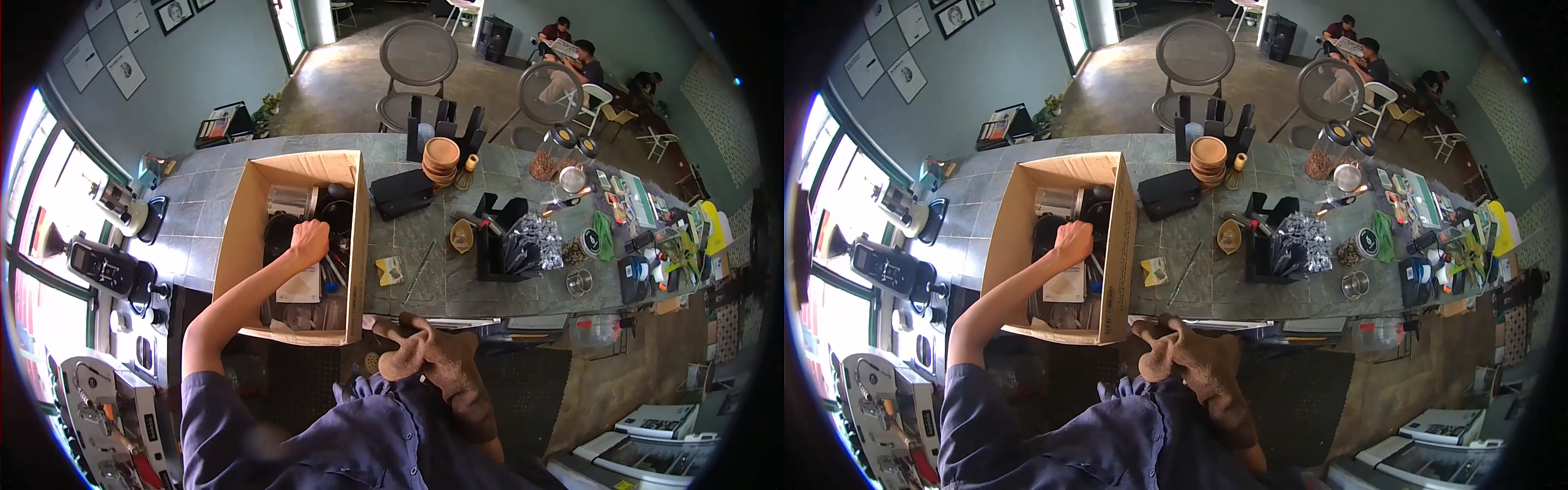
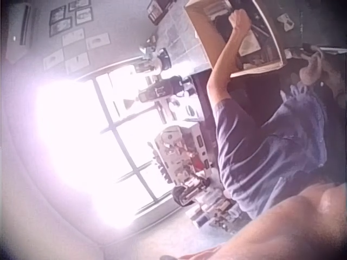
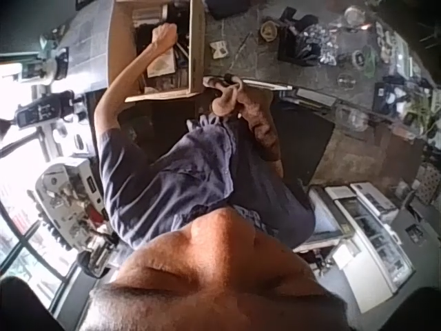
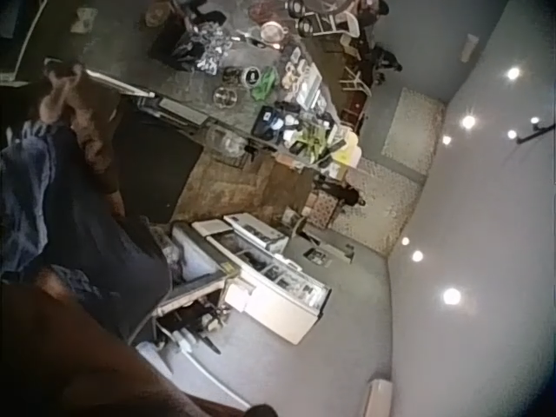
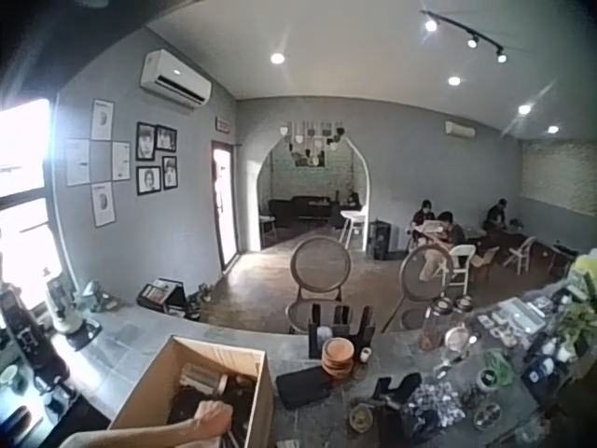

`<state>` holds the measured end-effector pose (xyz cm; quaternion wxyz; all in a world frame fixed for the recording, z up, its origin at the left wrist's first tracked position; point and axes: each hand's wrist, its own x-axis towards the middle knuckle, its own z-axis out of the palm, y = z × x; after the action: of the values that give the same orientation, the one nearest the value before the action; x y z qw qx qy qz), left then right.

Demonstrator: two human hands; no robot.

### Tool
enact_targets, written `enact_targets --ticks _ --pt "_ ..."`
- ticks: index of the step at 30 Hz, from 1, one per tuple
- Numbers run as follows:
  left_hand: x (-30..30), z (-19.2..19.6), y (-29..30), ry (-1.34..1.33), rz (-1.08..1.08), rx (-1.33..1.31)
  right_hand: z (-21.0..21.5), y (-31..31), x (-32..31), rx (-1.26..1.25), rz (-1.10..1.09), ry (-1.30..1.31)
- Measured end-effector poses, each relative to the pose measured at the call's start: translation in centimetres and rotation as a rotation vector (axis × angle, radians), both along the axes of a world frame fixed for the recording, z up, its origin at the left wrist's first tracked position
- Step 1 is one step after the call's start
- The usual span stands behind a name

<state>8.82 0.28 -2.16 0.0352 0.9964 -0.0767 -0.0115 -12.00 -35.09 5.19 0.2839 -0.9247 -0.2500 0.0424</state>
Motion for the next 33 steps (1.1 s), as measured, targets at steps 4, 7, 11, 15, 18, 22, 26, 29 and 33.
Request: enact_targets --ticks 4,7,11,15,18,22,26,29,33 --pt "0.7 0.0 -0.8 0.024 -0.089 0.056 -0.5 1.0 -1.3 0.106 -0.038 0.045" --pt "-0.6 -0.6 -1.6 -0.01 -0.308 0.103 0.2 2.0 -1.8 0.23 -0.045 0.066" --pt "-1.4 -1.6 -3.1 0.125 -0.355 0.035 -1.3 2.9 -2.6 0.302 -0.092 0.206" --pt "-1.8 -3.5 -2.7 0.224 -0.285 0.065 2.1 4.6 -2.1 0.178 -0.089 0.259" --pt "-1.7 -4.2 -4.0 0.384 -0.159 0.044 -1.2 4.7 -2.5 0.34 -0.038 0.078" --pt "-1.9 -4.4 -5.2 0.527 -0.015 0.014 -2.7 5.2 -2.6 0.439 -0.088 0.265" --pt "-1.1 -4.8 -4.5 0.537 -0.007 0.002 -1.8 5.3 -2.7 0.392 -0.097 0.232" --pt "-1.8 -5.7 -3.8 0.331 -0.016 0.009 -1.0 5.3 -3.0 0.362 -0.109 0.21" --pt "-2.5 -5.6 -2.8 0.217 -0.124 0.022 0.2 5.7 -3.2 0.323 -0.102 0.193"
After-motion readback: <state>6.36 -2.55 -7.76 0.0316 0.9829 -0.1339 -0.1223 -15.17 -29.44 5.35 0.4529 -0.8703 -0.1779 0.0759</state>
